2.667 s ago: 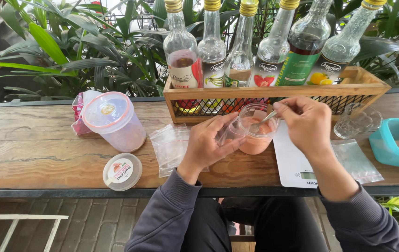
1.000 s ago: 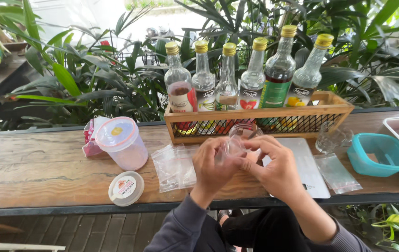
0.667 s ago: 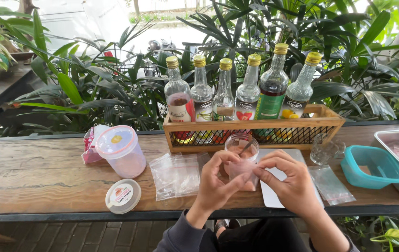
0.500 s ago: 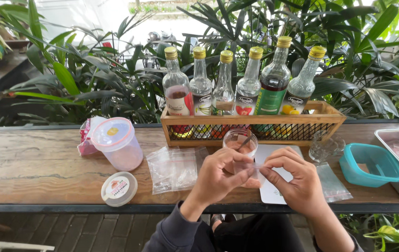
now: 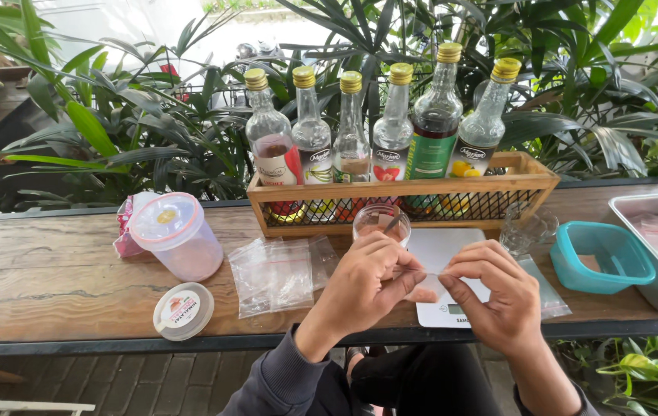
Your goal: The person prepares beverage ingredients by using a spoon to scoop a pink powder from a plastic cup into small plastic bags, then weighing each bag on a digital scale and placing them into a blue container.
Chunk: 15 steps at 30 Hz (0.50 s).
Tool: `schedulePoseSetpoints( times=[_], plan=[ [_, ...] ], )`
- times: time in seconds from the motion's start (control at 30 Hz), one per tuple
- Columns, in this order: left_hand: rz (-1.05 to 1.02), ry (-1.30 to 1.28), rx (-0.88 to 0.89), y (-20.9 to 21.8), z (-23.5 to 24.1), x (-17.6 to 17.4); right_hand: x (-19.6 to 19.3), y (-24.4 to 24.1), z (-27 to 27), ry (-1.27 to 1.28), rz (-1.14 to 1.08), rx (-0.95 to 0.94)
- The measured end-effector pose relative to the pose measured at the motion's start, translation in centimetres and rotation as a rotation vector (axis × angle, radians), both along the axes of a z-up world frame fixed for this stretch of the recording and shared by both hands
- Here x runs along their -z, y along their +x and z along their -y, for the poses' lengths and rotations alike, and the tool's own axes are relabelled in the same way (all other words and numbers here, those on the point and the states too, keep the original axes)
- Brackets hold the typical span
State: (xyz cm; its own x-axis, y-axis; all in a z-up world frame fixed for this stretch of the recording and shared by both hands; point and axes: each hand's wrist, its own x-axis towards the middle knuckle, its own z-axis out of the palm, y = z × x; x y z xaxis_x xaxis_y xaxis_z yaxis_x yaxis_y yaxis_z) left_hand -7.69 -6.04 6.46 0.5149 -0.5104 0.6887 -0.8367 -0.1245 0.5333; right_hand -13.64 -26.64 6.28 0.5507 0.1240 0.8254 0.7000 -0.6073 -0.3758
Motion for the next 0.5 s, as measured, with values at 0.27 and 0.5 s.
schedulePoseSetpoints(
  times=[0.27,0.5],
  plan=[
    [-0.060,0.064,-0.026,0.3,3.6,1.7,1.4,-0.4,4.0,0.033,-0.069,0.045],
    [0.423,0.232,-0.363,0.7,7.7,3.9,4.9,1.8,8.4,0.039,-0.108,0.073]
  ],
)
